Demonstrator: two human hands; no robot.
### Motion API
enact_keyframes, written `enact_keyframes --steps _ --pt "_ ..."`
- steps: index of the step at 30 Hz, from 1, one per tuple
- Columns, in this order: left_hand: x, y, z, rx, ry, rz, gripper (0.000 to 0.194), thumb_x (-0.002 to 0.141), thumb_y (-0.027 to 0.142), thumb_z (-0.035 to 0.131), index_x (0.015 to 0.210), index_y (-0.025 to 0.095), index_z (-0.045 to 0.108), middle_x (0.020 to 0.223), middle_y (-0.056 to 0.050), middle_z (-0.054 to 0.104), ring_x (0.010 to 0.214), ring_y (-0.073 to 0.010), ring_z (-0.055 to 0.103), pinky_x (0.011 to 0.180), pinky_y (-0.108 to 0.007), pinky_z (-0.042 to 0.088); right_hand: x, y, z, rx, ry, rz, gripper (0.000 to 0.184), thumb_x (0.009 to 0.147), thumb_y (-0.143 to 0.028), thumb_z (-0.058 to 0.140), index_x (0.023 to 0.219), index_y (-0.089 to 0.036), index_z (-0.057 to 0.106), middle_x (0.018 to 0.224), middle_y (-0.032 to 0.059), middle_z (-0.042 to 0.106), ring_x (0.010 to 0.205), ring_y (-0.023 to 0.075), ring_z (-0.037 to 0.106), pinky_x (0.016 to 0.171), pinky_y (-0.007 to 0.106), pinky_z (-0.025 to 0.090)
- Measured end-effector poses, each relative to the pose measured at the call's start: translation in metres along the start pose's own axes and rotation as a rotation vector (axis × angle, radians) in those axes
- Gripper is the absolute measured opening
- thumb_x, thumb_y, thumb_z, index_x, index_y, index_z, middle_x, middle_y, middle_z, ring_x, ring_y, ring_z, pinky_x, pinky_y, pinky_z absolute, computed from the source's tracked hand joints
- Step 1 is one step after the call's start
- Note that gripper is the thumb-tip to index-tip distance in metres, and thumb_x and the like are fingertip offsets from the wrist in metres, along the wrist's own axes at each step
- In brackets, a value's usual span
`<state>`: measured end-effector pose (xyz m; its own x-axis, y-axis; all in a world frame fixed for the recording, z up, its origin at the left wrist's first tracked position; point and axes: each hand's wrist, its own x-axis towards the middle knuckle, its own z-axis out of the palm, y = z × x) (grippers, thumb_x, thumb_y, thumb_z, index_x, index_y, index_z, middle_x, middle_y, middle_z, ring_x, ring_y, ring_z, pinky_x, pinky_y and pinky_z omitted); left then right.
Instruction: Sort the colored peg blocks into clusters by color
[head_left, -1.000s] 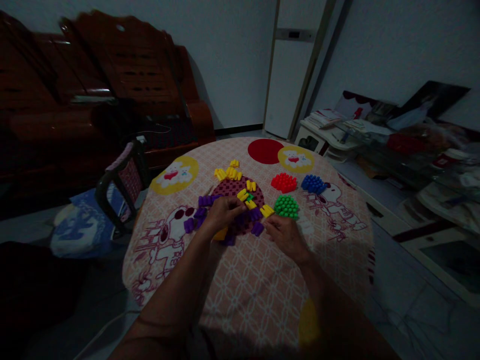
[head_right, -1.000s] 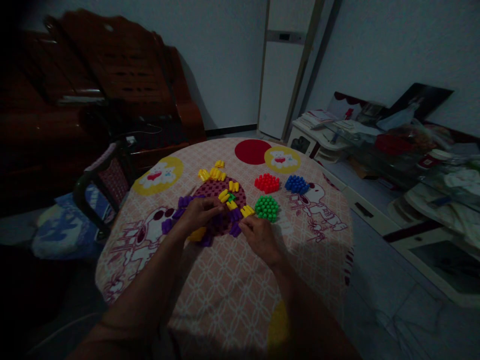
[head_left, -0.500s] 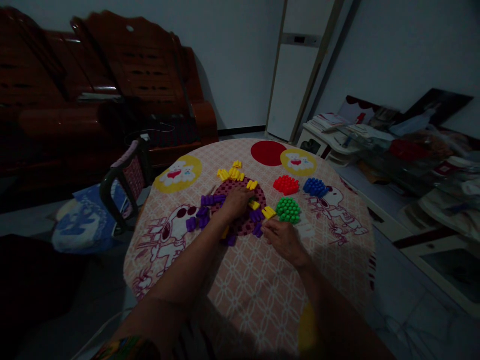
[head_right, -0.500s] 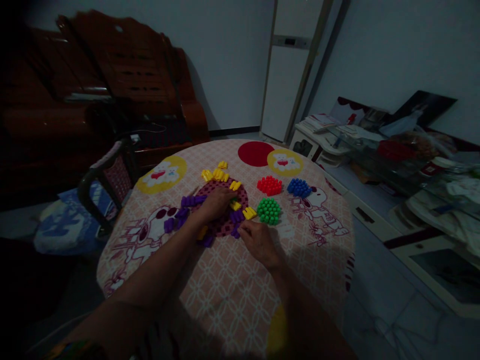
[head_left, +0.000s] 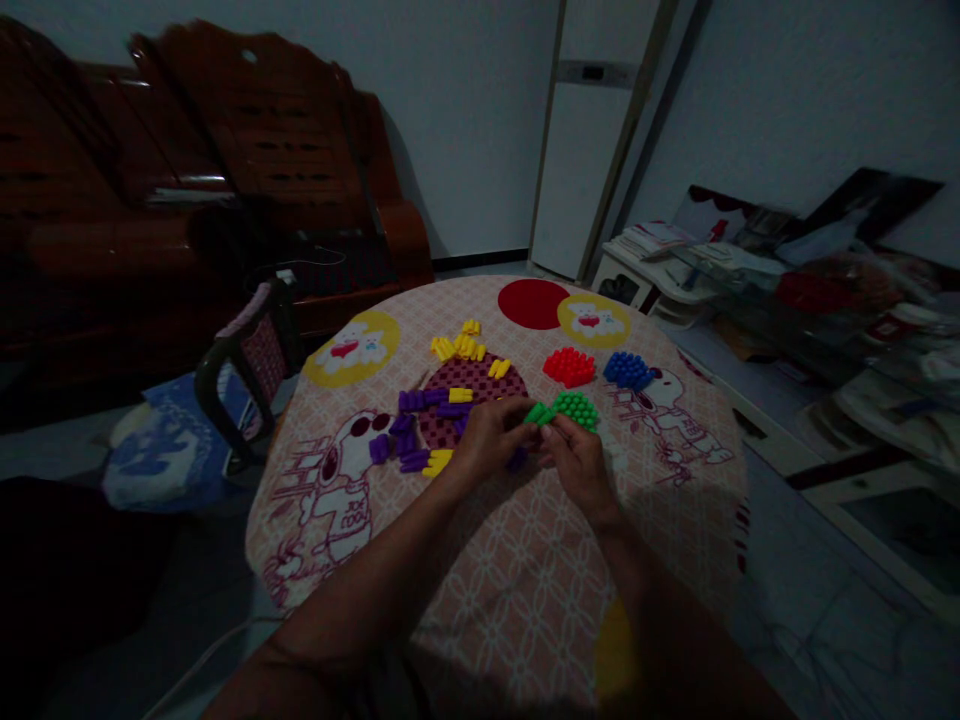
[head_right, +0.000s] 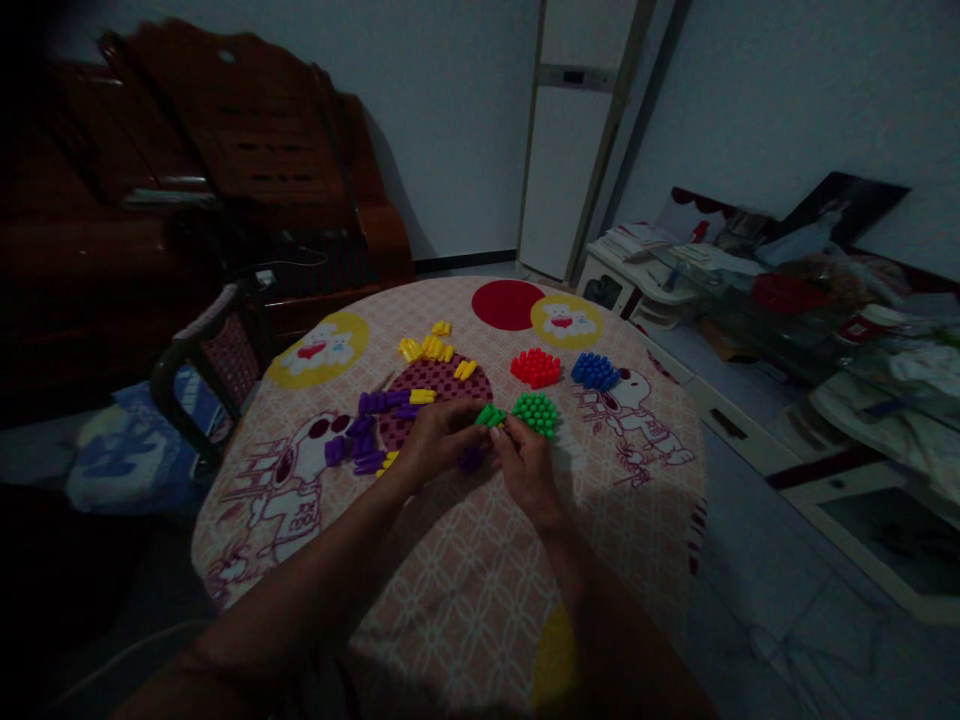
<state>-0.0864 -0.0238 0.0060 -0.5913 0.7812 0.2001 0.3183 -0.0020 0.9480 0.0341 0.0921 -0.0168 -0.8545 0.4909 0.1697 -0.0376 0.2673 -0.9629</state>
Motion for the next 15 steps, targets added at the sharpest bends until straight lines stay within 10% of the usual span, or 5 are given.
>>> enact_keyframes --steps 15 --pt "-0.011 -0.001 0.017 0.254 -0.013 0.154 0.039 0.09 0.027 0.062 0.128 0.022 0.069 0.112 -0.009 0.075 0.1 -0.0238 0.069 0.091 -0.033 0.051 0.004 -0.006 -0.021 0.021 0.302 -0.052 0.028 0.082 -0.044 0.069 0.093 -0.019 0.065 0.08 0.0038 0.071 0.07 0.0189 0.07 0.066 0.031 0.058"
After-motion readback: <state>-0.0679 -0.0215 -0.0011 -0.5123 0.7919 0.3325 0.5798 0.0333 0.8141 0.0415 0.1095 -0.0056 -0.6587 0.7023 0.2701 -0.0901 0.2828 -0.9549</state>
